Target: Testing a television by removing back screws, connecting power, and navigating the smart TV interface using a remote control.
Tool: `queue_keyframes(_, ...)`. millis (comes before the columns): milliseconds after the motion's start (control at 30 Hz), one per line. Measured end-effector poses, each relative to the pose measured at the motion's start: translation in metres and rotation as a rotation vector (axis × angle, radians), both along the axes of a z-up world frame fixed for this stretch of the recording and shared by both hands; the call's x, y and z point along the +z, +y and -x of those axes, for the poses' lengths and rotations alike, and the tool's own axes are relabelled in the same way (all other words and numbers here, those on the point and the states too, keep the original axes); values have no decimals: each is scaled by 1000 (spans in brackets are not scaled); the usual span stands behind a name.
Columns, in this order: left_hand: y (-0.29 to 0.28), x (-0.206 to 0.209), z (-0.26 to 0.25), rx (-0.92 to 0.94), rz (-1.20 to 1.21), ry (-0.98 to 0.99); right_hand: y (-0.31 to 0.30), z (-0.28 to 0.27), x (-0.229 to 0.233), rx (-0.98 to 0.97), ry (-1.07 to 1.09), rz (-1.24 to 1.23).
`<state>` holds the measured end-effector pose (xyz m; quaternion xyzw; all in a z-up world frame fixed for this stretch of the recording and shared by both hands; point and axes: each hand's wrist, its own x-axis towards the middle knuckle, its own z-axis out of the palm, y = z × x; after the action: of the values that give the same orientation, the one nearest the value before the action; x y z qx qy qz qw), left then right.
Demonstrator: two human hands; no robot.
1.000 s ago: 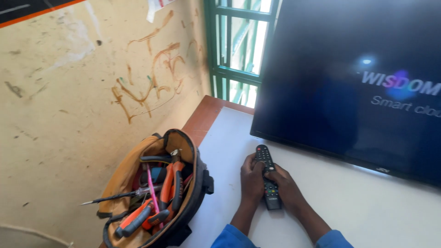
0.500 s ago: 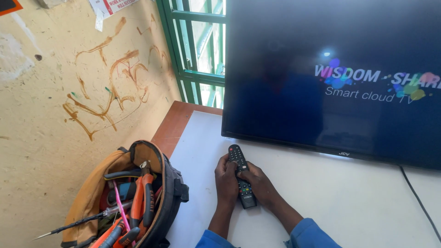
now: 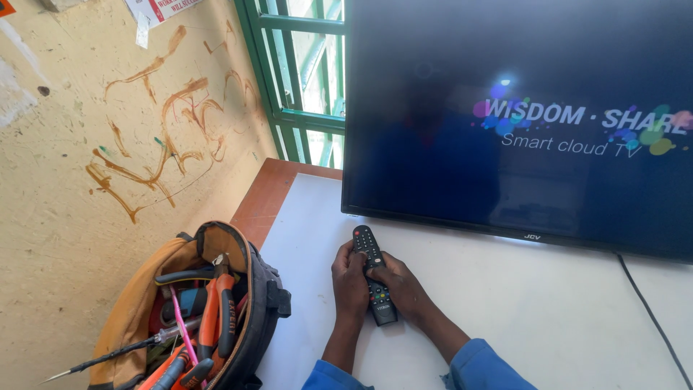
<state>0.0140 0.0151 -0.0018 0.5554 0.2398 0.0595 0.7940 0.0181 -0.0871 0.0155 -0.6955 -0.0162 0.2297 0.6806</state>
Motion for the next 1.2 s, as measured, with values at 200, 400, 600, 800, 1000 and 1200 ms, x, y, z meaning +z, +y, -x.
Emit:
queue_keyframes(200, 0, 0, 0, -3, -12, 5, -3, 1, -1, 11, -3, -62)
queue_keyframes(400, 0, 5, 3, -15, -17, 14, -1, 1, 0, -2, 16, -48)
queue_keyframes(600, 0, 14, 6, -17, -26, 39, -1, 2, 4, -15, 10, 12)
queue_keyframes(800, 1, 7, 3, -6, -8, 34, -2, -3, -11, -31, -16, -35)
queue_keyframes(1000, 0, 19, 7, -19, 15, 68, -1, -3, -9, -37, 23, -50)
queue_keyframes(1200, 0, 16, 5, -19, 15, 53, 0, 1, 0, -48, 31, -25)
